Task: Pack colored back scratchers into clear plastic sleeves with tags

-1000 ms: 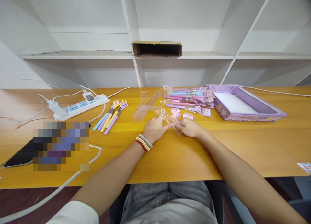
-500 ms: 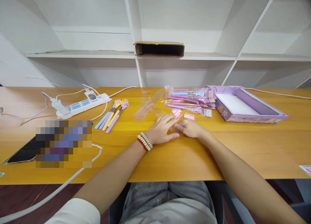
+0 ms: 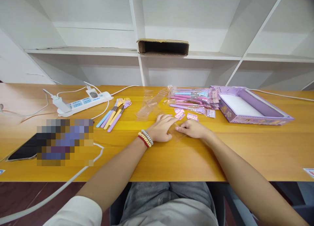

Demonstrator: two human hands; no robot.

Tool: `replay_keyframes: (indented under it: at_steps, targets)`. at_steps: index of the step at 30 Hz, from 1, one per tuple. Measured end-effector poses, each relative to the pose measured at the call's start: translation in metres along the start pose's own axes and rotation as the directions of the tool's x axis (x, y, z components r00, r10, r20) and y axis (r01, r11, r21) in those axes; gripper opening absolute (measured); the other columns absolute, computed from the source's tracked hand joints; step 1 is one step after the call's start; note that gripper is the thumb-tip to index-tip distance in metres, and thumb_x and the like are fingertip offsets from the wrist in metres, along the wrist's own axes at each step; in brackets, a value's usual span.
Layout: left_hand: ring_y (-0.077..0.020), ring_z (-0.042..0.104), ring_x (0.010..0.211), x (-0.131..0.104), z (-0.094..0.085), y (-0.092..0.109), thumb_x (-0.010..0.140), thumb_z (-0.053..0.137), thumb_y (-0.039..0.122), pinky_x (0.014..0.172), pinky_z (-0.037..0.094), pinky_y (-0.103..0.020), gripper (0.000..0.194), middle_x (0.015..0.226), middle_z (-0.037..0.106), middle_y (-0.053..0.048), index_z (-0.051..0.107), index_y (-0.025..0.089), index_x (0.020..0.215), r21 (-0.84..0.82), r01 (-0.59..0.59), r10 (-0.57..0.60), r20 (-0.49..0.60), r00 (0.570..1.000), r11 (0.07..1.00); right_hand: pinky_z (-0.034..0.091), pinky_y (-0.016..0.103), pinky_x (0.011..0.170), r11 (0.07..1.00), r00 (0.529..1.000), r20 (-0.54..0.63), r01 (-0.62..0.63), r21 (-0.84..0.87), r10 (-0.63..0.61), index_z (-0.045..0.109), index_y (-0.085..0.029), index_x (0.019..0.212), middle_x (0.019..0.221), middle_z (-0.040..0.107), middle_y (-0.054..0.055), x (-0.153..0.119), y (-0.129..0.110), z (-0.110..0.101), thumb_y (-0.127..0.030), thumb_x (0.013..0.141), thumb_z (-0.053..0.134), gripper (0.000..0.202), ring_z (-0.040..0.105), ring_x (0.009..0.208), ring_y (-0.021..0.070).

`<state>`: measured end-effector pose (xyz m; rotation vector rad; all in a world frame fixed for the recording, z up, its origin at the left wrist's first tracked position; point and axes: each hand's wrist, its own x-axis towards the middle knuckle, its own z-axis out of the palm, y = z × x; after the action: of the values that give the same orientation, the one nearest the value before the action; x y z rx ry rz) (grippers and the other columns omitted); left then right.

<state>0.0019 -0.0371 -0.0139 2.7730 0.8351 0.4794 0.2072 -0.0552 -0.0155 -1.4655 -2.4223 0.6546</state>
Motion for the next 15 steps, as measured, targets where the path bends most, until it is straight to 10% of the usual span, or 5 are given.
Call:
replay_keyframes:
  at_steps: [6, 15]
  targets:
    - [-0.0229, 0.043, 0.11, 0.003, 0.009, -0.006, 0.066, 0.046, 0.013, 0.101, 0.026, -0.041, 0.055, 0.11, 0.053, -0.008, 0.047, 0.019, 0.121, 0.021, 0.082, -0.081, -0.049, 0.996, 0.996, 0.022, 0.024, 0.049, 1.0, 1.0, -0.01, 0.006, 0.003, -0.006, 0.047, -0.016, 0.051, 0.047, 0.04, -0.003, -0.001, 0.0, 0.0, -0.063, 0.082, 0.035, 0.057, 0.031, 0.047, 0.0076]
    - [-0.0195, 0.031, 0.128, 0.003, 0.013, -0.012, 0.068, 0.035, 0.003, 0.108, 0.014, -0.043, 0.059, 0.129, 0.048, -0.005, 0.045, 0.02, 0.124, 0.023, 0.126, -0.122, -0.116, 0.986, 0.992, 0.023, 0.024, 0.05, 1.0, 1.0, -0.012, 0.003, 0.004, -0.003, 0.054, -0.016, 0.057, 0.051, 0.046, -0.002, 0.001, 0.002, 0.001, -0.061, 0.083, 0.034, 0.056, 0.034, 0.049, 0.0084]
